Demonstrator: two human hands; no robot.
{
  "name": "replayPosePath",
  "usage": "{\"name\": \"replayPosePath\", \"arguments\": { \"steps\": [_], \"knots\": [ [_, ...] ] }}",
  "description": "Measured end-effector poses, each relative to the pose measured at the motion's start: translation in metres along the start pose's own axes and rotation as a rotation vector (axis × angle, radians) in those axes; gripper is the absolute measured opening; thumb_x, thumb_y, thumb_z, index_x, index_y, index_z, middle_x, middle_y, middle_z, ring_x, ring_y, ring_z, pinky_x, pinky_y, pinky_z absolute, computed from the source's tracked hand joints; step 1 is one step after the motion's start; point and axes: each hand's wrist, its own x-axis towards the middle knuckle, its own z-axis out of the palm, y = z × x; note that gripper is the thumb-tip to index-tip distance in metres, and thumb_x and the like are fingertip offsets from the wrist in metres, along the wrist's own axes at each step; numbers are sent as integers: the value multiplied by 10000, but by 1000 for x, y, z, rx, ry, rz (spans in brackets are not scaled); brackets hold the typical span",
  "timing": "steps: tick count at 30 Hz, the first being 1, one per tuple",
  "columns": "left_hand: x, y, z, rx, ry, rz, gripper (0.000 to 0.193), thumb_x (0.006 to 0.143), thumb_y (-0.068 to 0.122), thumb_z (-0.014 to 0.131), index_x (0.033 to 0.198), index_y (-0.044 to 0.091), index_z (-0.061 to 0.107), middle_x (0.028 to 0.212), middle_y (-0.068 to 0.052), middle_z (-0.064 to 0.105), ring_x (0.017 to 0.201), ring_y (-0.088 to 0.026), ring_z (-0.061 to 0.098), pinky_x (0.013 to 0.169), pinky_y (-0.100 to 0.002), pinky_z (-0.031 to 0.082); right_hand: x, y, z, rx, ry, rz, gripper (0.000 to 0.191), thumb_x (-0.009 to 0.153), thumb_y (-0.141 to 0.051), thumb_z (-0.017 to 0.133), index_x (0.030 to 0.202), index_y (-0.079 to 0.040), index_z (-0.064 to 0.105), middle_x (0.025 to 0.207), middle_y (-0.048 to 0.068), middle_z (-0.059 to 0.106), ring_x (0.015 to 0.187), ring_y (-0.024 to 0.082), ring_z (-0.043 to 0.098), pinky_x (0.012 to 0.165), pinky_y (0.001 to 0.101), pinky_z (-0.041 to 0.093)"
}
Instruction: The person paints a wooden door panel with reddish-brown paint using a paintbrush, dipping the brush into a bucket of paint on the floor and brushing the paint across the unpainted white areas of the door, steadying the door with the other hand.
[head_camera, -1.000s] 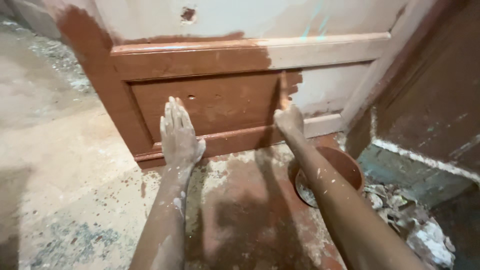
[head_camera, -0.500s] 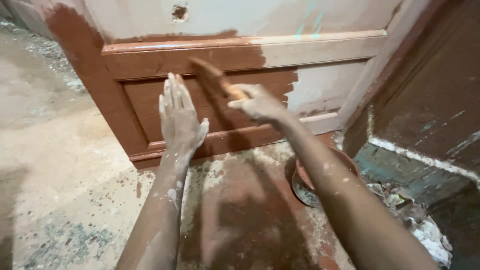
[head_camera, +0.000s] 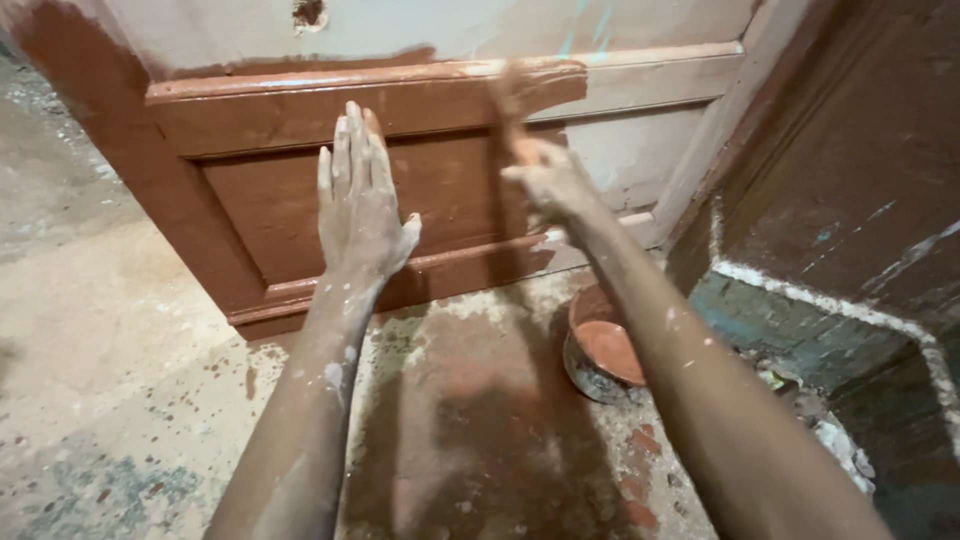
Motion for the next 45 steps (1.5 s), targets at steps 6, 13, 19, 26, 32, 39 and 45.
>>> {"name": "replayPosePath", "arguments": {
  "steps": [6, 13, 19, 26, 32, 39, 45],
  "knots": [
    [-4, -2, -2, 29, 4, 5, 1252, 744, 358, 865, 1617, -48, 66, 1709, -200, 41, 1593, -323, 75, 1288, -451, 94, -4, -12, 0, 52, -335, 97, 498, 938, -166, 661, 1433, -176, 606, 660, -40, 514, 446, 34, 368, 333, 196, 277],
    [-6, -2, -3, 14, 0, -3, 1267, 741, 352, 868, 1618, -46, 45, 1711, -203, 36, 1592, -317, 67, 1291, -442, 90, 38, 49, -45, 493, 228, 107, 179, 999, -151, 615, 1119, -30, 671, 656, -4, 521, 410, 68, 366, 328, 239, 262],
    [-7, -1, -1, 2, -16, -11, 1273, 743, 356, 874, 1619, -44, 43, 1714, -203, 30, 1597, -321, 63, 1295, -442, 88, 27, 44, -43, 354, 261, 106, 192, 950, -55, 684, 1114, -25, 590, 709, -3, 513, 431, 74, 375, 332, 257, 267],
    [-3, 0, 0, 5, -7, -15, 1268, 717, 341, 876, 1599, -60, 59, 1694, -225, 37, 1576, -334, 70, 1272, -449, 88, 5, 16, -20, 106, -295, 163, 480, 945, -124, 663, 1419, -172, 611, 772, -49, 495, 490, 26, 375, 351, 187, 302],
    [-7, 2, 1, -22, 24, 26, 1234, 733, 311, 871, 1624, -51, 98, 1714, -206, 72, 1594, -325, 89, 1297, -444, 108, 25, 33, -27, 448, 124, 119, 379, 953, -75, 624, 1331, -56, 639, 733, 2, 527, 480, 77, 441, 362, 231, 351],
    [-3, 2, -2, -17, 27, 34, 1240, 733, 334, 878, 1615, -58, 99, 1707, -223, 63, 1589, -334, 85, 1292, -458, 111, 4, 15, -20, 373, 213, 136, 408, 994, -88, 566, 1403, -82, 564, 754, 16, 601, 472, 64, 446, 361, 219, 348],
    [0, -1, -8, 4, 17, 1, 1262, 735, 351, 869, 1618, -61, 67, 1699, -219, 26, 1579, -326, 61, 1280, -456, 95, -23, -13, -13, 159, -324, 131, 491, 994, -137, 536, 1482, -186, 535, 665, -59, 487, 436, 24, 347, 327, 185, 279]
  ]
}}
